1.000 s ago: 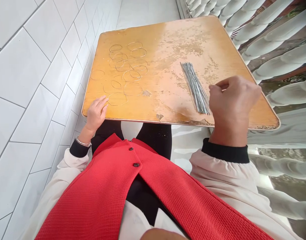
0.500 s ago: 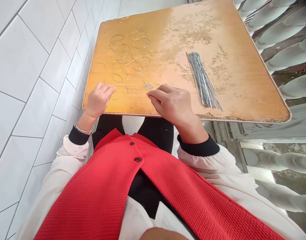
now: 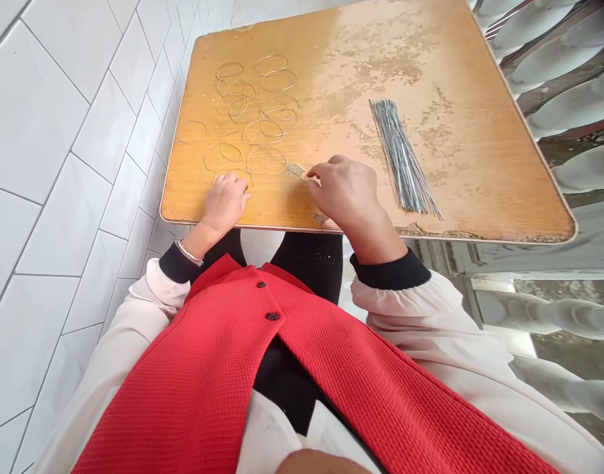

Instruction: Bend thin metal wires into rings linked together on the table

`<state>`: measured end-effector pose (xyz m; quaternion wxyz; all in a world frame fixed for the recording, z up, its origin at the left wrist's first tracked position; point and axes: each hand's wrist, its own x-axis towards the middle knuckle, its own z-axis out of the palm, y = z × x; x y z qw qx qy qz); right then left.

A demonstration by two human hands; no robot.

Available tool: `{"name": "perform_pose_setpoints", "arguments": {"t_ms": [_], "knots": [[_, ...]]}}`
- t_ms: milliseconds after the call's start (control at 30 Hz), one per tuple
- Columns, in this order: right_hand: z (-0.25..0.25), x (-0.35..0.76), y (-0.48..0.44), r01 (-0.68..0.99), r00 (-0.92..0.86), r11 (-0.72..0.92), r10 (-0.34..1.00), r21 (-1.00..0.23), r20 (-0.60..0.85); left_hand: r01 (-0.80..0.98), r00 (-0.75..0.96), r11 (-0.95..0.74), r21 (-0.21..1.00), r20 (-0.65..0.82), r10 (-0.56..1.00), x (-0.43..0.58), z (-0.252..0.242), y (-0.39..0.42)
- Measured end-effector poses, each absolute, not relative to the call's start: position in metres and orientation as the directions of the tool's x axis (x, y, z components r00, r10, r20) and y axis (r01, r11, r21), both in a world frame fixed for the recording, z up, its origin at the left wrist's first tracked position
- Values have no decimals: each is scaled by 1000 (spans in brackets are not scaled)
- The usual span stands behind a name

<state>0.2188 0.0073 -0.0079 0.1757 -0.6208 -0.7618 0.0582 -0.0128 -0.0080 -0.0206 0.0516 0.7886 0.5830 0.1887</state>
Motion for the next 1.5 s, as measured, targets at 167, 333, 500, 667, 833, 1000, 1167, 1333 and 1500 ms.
{"name": "perform_pose_setpoints", "arguments": {"t_ms": [167,333,500,667,833,1000,1167,1333,1500], "knots": [[2,180,11,830,-374,400,916,-390,144,909,238,-293,295,211,948,-9,-18,-6],[-17,157,28,709,-444,451,883,-541,154,900,222,-279,336,197,955,-13,-18,-11],[-25,157,32,635,-468,490,859,-597,206,836,257,-321,446,200,946,-21,-23,-8],[-23,160,30,600,-532,555,814,-577,231,760,295,-368,536,219,930,-29,-28,-2],[-23,164,31,549,-583,616,767,-566,269,755,272,-348,556,218,937,-32,-27,-2],[-21,166,35,498,-646,656,717,-567,262,764,290,-378,523,244,925,-35,-21,-8],[-19,170,43,452,-699,679,672,-578,243,761,280,-360,540,227,933,-35,-21,-10],[-18,171,44,448,-716,678,663,-582,221,758,282,-367,540,236,930,-35,-21,-10],[-21,166,42,449,-699,689,668,-569,257,762,299,-391,516,255,919,-37,-23,-10]]}}
